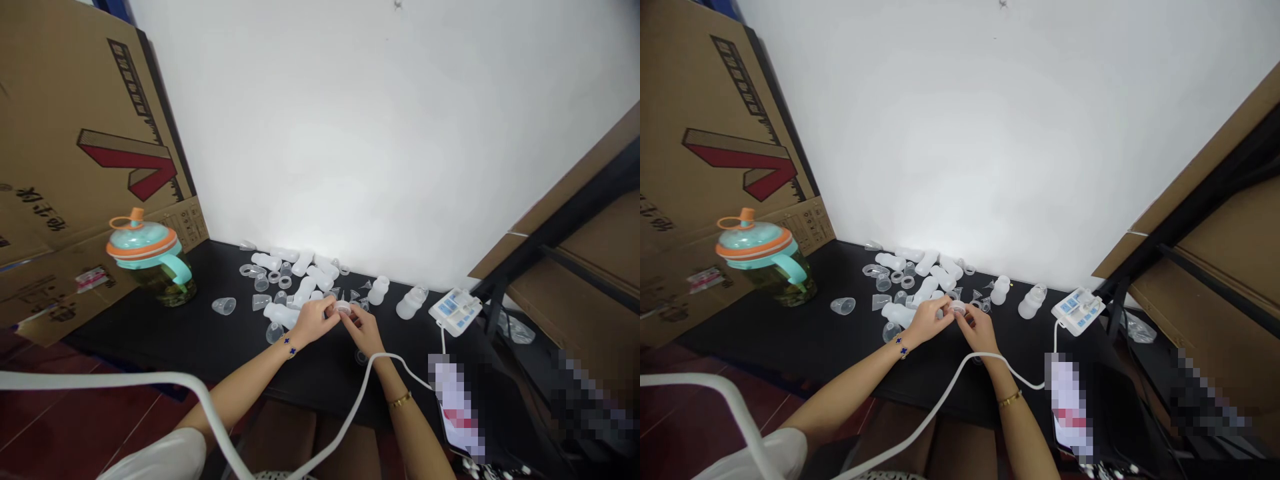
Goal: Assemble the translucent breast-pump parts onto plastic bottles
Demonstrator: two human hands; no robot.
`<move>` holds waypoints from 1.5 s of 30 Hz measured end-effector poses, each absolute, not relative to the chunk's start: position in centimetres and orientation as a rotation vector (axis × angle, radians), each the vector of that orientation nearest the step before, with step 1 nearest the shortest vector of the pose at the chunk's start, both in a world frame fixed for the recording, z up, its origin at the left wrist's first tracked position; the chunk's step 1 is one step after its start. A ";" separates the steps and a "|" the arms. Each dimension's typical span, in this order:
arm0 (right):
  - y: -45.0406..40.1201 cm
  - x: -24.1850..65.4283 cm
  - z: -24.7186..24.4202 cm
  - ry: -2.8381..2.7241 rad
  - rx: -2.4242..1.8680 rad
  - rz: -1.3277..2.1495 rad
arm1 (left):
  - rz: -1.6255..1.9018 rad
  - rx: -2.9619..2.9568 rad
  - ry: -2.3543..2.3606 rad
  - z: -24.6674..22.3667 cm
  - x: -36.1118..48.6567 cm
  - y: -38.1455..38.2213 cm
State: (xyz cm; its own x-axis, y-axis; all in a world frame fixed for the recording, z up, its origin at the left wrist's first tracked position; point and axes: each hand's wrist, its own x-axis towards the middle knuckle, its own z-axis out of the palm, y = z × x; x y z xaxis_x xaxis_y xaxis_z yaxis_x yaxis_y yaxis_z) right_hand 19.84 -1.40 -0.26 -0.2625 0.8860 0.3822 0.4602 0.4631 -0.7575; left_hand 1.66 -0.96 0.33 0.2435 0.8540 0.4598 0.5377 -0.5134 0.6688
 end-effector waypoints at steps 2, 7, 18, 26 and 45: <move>-1.4 19.8 -0.3 -1.898 -1.124 0.649 | 1.158 2.145 1.282 0.3 1.7 -1.0; -1.3 19.8 -0.3 -1.909 -1.136 0.636 | 1.147 2.148 1.288 0.3 1.7 -1.0; -1.4 19.8 -0.4 -1.917 -1.140 0.625 | 1.161 2.184 1.325 -0.5 1.8 -0.6; -1.3 20.0 -0.3 -1.872 -1.159 0.632 | 1.168 2.188 1.333 -0.5 1.9 -0.8; -1.5 19.7 -0.5 -1.900 -1.175 0.594 | 1.135 2.119 1.306 -0.5 1.9 -0.6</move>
